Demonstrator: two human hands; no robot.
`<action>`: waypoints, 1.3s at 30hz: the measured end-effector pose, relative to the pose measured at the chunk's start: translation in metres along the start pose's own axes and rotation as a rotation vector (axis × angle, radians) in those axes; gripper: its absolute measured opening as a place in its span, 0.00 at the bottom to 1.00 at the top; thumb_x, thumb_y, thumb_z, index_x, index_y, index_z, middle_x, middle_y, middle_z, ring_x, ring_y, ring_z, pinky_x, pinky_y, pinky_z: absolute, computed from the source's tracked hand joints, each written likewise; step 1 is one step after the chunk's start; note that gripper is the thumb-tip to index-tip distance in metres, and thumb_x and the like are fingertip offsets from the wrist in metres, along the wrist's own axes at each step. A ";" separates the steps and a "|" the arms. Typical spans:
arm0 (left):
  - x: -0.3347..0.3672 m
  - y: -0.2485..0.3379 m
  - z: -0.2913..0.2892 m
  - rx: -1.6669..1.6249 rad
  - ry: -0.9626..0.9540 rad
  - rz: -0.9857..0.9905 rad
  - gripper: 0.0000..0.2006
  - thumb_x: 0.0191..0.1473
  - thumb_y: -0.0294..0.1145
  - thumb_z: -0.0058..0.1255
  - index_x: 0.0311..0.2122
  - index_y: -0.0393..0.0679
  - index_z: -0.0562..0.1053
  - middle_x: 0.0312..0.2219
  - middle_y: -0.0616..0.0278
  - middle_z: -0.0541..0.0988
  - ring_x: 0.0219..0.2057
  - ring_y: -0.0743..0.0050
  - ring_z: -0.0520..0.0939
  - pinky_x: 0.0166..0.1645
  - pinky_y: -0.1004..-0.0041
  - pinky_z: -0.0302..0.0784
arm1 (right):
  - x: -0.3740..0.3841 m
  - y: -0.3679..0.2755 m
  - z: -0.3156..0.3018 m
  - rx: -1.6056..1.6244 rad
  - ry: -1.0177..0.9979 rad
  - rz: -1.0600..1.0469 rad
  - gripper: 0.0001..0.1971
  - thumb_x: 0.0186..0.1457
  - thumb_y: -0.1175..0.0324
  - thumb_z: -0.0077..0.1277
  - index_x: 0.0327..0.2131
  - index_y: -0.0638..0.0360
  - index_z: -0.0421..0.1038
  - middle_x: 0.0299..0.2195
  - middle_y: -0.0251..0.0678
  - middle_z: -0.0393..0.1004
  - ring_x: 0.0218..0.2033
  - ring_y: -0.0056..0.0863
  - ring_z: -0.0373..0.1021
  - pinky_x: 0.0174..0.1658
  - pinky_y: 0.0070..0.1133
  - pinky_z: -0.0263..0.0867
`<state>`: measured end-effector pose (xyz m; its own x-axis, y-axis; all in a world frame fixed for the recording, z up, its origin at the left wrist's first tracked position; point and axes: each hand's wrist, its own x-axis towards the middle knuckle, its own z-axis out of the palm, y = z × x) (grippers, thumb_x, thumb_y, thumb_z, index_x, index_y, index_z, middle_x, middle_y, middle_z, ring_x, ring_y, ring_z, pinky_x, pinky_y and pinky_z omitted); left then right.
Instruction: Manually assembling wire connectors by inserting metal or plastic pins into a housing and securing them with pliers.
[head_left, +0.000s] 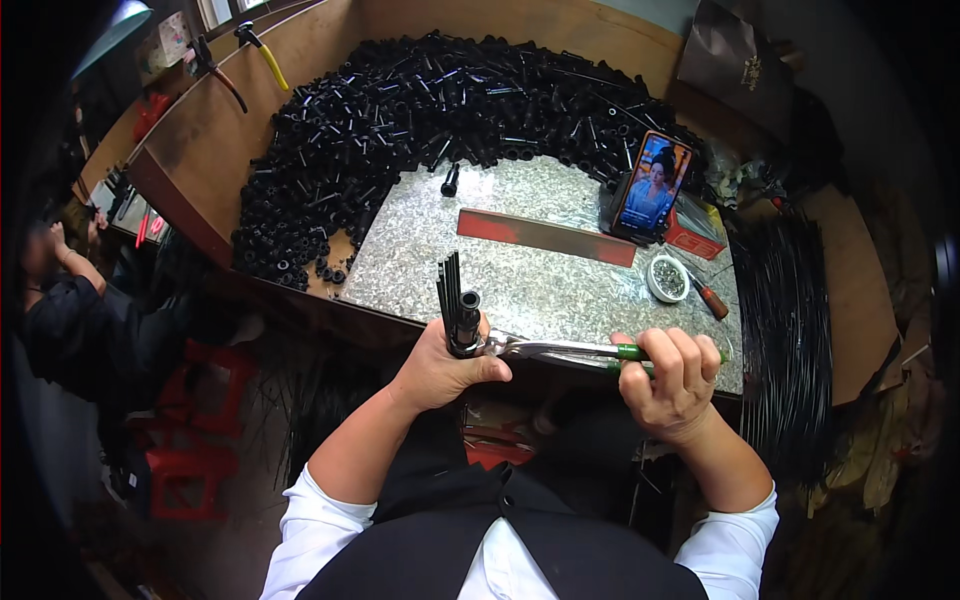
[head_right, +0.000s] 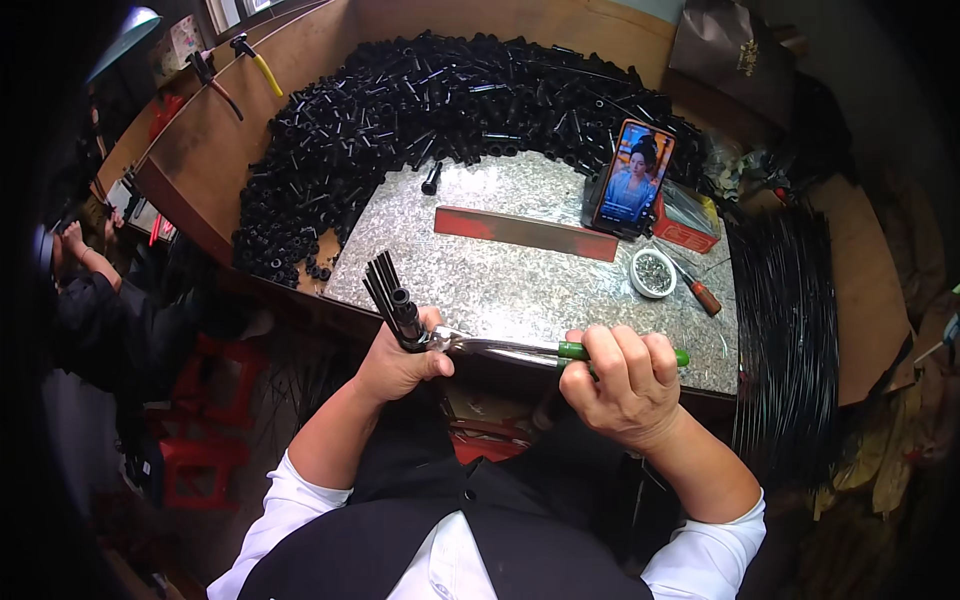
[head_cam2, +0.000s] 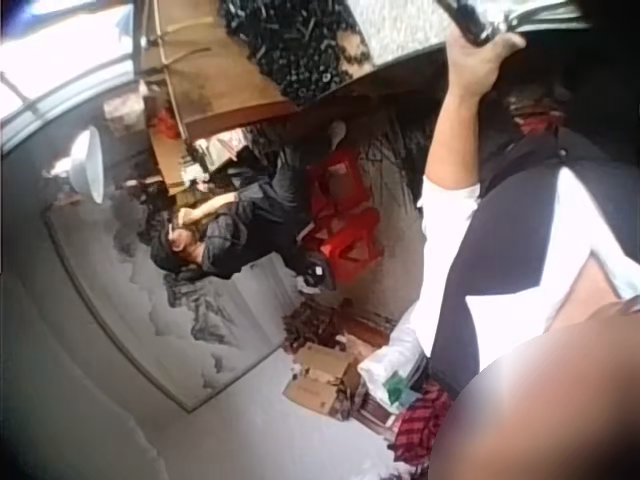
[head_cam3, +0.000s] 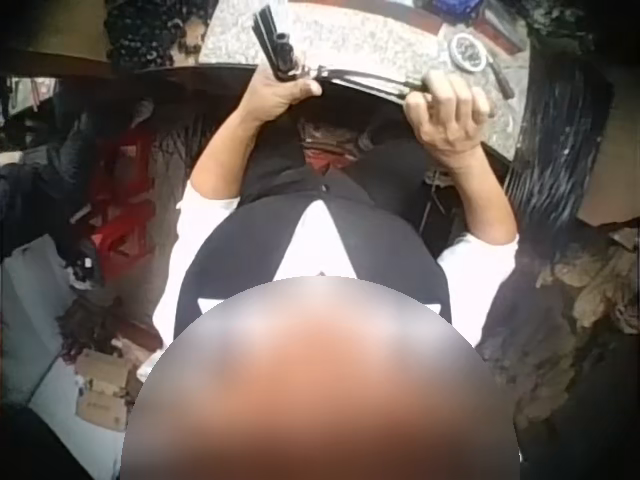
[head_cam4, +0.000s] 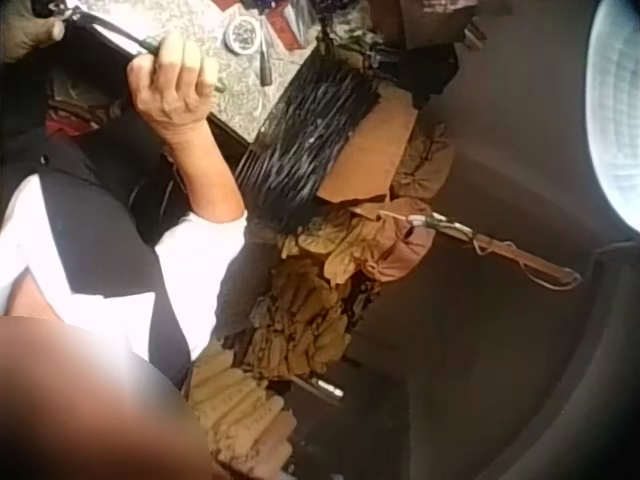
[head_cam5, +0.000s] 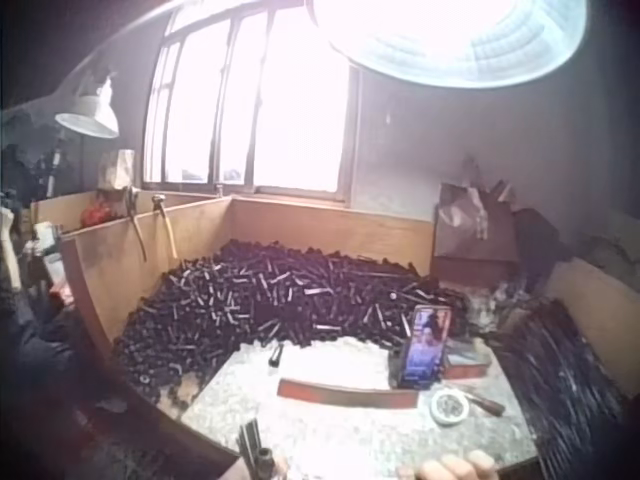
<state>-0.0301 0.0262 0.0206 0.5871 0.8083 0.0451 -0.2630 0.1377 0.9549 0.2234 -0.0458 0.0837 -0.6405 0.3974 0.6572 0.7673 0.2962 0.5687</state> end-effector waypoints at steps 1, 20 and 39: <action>0.001 -0.001 0.001 -0.001 -0.004 0.000 0.19 0.41 0.28 0.67 0.22 0.48 0.62 0.18 0.78 0.63 0.22 0.90 0.62 0.27 0.82 0.59 | -0.001 0.000 -0.001 -0.003 -0.002 0.001 0.11 0.45 0.71 0.55 0.21 0.50 0.60 0.32 0.31 0.70 0.32 0.26 0.68 0.38 0.25 0.59; -0.016 -0.010 -0.001 -0.063 -0.215 0.145 0.20 0.33 0.26 0.70 0.36 0.37 0.77 0.36 0.61 0.80 0.35 0.82 0.78 0.39 0.80 0.74 | -0.025 -0.006 -0.017 2.278 -1.489 1.026 0.14 0.50 0.73 0.57 0.38 0.65 0.63 0.21 0.37 0.74 0.21 0.23 0.72 0.25 0.18 0.68; -0.010 -0.003 -0.013 0.045 -0.152 0.192 0.22 0.31 0.30 0.71 0.36 0.39 0.78 0.32 0.66 0.80 0.33 0.82 0.77 0.39 0.79 0.71 | 0.003 -0.003 -0.028 1.907 -1.517 0.992 0.16 0.51 0.68 0.58 0.37 0.64 0.61 0.21 0.35 0.71 0.24 0.20 0.71 0.27 0.18 0.67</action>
<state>-0.0452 0.0254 0.0137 0.6391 0.7210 0.2678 -0.3484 -0.0390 0.9365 0.2177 -0.0700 0.0978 -0.5056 0.5559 -0.6598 0.4260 -0.5042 -0.7512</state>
